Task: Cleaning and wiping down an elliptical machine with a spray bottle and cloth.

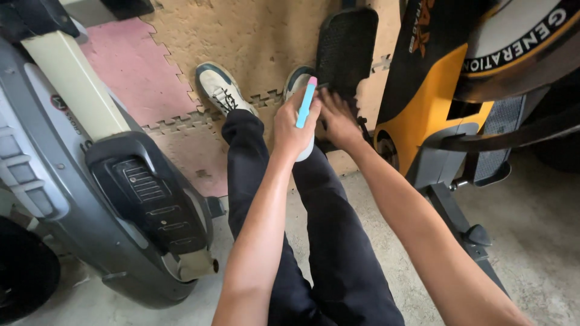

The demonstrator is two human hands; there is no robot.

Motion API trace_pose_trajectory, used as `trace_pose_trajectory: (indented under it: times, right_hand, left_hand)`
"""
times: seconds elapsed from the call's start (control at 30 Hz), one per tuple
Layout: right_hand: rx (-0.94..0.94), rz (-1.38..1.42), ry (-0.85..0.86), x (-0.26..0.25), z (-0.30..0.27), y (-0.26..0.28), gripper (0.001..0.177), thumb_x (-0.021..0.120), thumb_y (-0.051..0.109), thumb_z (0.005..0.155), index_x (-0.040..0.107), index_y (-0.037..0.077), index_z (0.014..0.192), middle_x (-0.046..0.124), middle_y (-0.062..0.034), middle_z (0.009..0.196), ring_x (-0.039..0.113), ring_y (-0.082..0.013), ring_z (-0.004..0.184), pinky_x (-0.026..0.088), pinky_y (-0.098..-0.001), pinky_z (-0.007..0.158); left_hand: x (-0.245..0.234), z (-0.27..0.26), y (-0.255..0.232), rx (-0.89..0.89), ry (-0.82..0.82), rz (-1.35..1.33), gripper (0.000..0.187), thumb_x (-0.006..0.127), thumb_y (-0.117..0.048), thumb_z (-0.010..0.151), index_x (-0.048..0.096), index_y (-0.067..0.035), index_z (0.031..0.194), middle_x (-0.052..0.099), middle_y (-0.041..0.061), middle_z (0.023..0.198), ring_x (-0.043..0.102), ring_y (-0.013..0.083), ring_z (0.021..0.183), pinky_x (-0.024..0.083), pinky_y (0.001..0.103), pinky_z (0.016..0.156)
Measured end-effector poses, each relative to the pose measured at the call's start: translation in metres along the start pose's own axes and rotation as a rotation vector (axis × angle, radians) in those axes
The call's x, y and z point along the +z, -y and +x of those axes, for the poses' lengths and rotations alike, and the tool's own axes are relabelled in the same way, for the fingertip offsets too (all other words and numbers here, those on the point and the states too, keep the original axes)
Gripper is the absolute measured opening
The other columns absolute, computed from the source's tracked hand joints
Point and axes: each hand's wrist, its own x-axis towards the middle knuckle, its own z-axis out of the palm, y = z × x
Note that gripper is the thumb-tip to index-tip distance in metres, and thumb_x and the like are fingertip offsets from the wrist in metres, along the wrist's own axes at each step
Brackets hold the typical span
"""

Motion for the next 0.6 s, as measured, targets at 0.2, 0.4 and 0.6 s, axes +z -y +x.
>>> trace_pose_trajectory:
  times: [0.2,0.4,0.6]
  right_hand:
    - [0.059,0.197,-0.428,-0.012,-0.048,-0.035,0.066,0.048,-0.007,0.092,0.045,0.004,0.157,0.033,-0.0218,0.167,0.032,-0.0421,0.155,0.025,-0.0492,0.129]
    - [0.199,0.359,-0.663,-0.019,-0.077,-0.039,0.058,0.046,-0.010,0.101,0.041,0.001,0.158,0.040,-0.0241,0.165,0.040,-0.0429,0.153,0.032,-0.0432,0.128]
    - [0.307,0.615,-0.762,-0.018,-0.104,-0.008,0.061,0.042,-0.012,0.100,0.037,0.002,0.159,0.046,-0.0225,0.160,0.050,-0.0355,0.146,0.040,-0.0360,0.120]
  left_hand:
    - [0.025,0.000,0.014,-0.073,0.096,0.325,0.025,0.068,-0.030,0.092,0.072,-0.011,0.108,0.075,0.020,0.095,0.069,0.0434,0.096,0.054,0.051,0.081]
    - [0.034,-0.010,0.022,-0.189,0.163,0.523,0.023,0.067,-0.033,0.091,0.076,-0.013,0.101,0.075,0.019,0.090,0.071,0.0429,0.091,0.055,0.052,0.081]
    - [0.027,-0.038,0.037,-0.268,0.352,0.653,0.024,0.066,-0.027,0.083,0.076,-0.020,0.104,0.076,0.016,0.093,0.071,0.0400,0.088,0.055,0.053,0.077]
